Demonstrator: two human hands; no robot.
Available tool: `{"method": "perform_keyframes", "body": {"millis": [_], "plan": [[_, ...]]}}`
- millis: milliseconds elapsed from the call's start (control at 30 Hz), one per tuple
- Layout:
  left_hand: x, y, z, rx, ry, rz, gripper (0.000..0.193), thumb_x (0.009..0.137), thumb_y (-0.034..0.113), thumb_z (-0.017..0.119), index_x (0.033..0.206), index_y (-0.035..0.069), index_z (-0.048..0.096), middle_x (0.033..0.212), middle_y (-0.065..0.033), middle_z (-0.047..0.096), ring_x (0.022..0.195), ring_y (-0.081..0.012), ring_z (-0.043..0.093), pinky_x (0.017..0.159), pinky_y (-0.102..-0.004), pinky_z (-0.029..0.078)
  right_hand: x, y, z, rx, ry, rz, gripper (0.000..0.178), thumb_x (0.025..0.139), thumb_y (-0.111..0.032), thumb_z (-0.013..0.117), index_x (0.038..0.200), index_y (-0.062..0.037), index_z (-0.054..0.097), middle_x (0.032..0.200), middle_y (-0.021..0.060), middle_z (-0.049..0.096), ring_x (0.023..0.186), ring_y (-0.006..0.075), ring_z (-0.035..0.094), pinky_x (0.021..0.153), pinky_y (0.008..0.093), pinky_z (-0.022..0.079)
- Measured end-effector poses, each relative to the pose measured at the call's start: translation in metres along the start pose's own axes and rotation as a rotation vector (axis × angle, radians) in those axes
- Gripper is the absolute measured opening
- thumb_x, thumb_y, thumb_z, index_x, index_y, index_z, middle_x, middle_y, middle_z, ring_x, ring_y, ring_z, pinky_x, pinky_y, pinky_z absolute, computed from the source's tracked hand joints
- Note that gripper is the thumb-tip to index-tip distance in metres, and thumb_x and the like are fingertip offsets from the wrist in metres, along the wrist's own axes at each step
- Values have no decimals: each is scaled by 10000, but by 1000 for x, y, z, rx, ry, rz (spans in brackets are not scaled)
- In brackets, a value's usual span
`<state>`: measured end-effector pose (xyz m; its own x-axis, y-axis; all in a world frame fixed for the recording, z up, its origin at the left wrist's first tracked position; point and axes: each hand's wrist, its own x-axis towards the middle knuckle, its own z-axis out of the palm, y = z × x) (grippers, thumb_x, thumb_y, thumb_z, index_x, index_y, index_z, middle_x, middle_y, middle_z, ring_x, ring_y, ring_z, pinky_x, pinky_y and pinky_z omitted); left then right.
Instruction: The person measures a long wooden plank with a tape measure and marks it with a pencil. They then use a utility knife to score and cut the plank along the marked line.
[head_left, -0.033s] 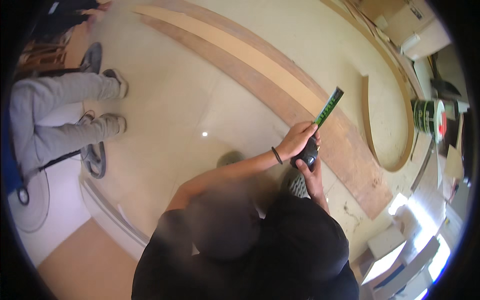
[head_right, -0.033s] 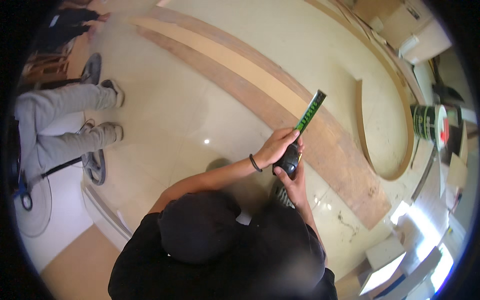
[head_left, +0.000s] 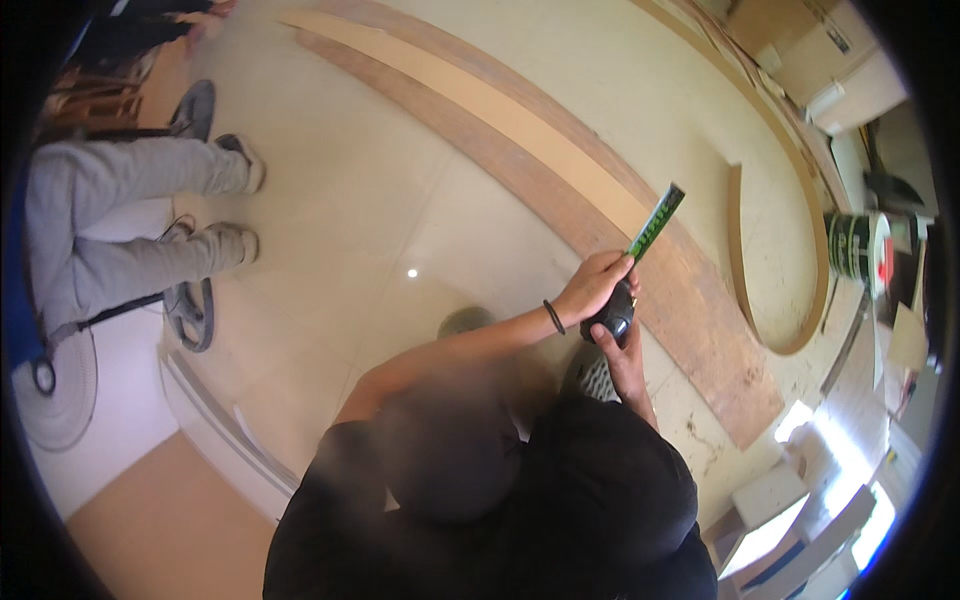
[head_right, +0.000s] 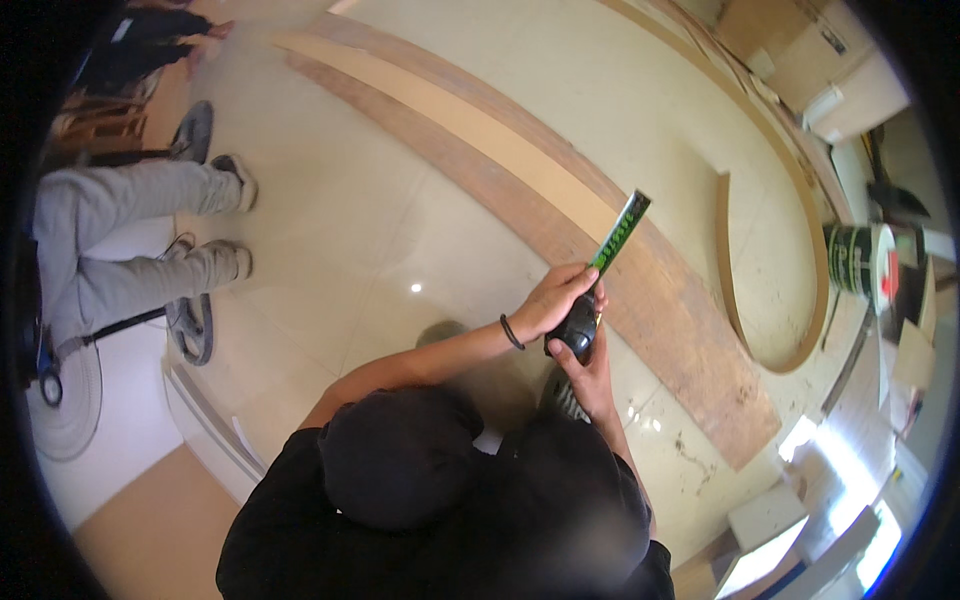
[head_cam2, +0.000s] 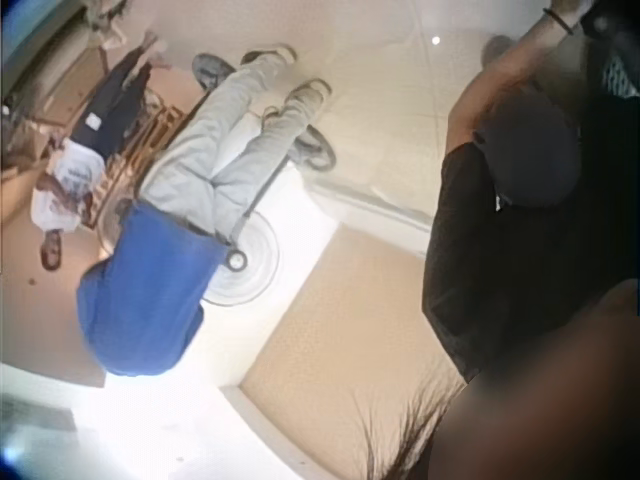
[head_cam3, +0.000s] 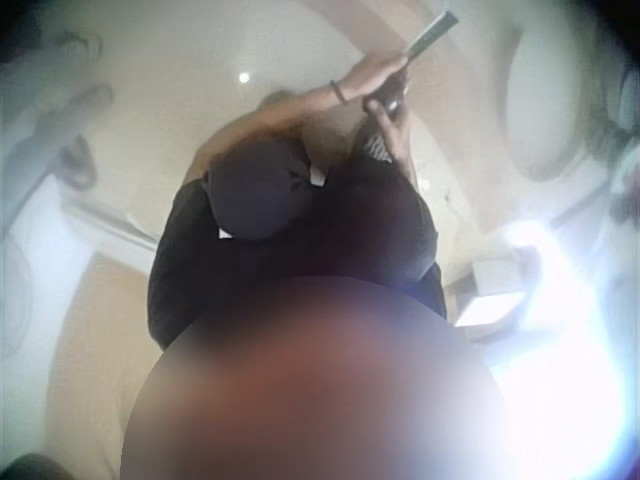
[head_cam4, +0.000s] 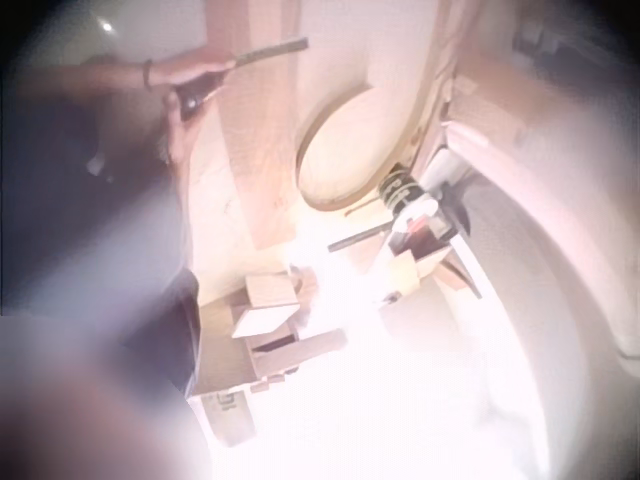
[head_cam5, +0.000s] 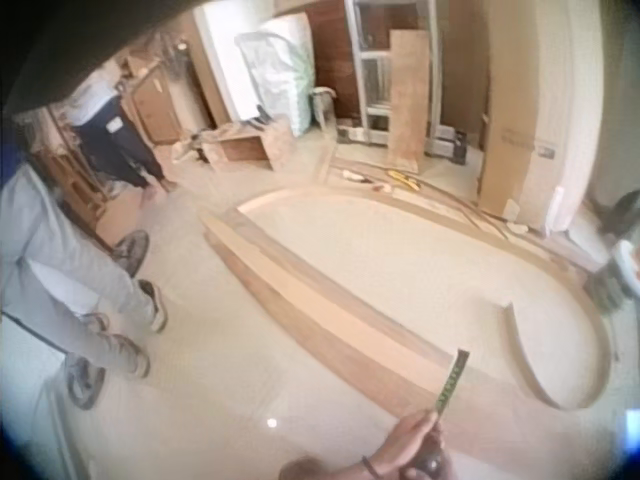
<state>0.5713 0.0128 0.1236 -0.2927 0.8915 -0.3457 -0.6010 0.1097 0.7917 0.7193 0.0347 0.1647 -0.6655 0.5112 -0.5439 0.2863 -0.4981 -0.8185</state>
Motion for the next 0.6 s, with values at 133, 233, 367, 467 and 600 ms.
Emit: {"method": "perform_keyframes", "body": {"millis": [133,233,367,467,600], "plan": [[-11,-3,-20,1,84,4,366,1053,318,460,853,45,600,811,-57,633,779,-140,606,744,-291,504,12,0,15,-130,-63,-18,719,881,-240,762,1419,24,366,1214,99,578,1078,175,575,937,327,475],[-15,-9,-28,3,138,10,385,1050,336,466,852,38,609,817,-62,648,781,-141,619,743,-293,506,14,4,19,-70,-95,-26,704,889,-235,751,1421,28,372,1222,104,574,1094,175,571,950,320,465],[-15,-18,-31,33,150,14,398,1047,354,467,850,37,605,817,-59,647,794,-147,624,750,-299,508,15,6,17,-81,-130,-20,703,898,-243,741,1423,37,368,1239,104,567,1128,176,558,970,318,449],[-12,-24,-30,-10,114,28,388,1042,354,481,861,34,605,830,-60,648,799,-152,627,756,-303,513,13,6,14,-40,-123,-60,704,903,-245,734,1426,45,363,1251,105,558,1141,176,547,985,321,437],[-9,-29,-31,73,95,68,377,1042,342,480,866,34,606,810,-53,643,785,-152,624,743,-304,513,14,9,12,-47,-185,-162,674,940,-326,679,1416,45,378,1265,117,545,1141,191,534,997,336,426]]}}
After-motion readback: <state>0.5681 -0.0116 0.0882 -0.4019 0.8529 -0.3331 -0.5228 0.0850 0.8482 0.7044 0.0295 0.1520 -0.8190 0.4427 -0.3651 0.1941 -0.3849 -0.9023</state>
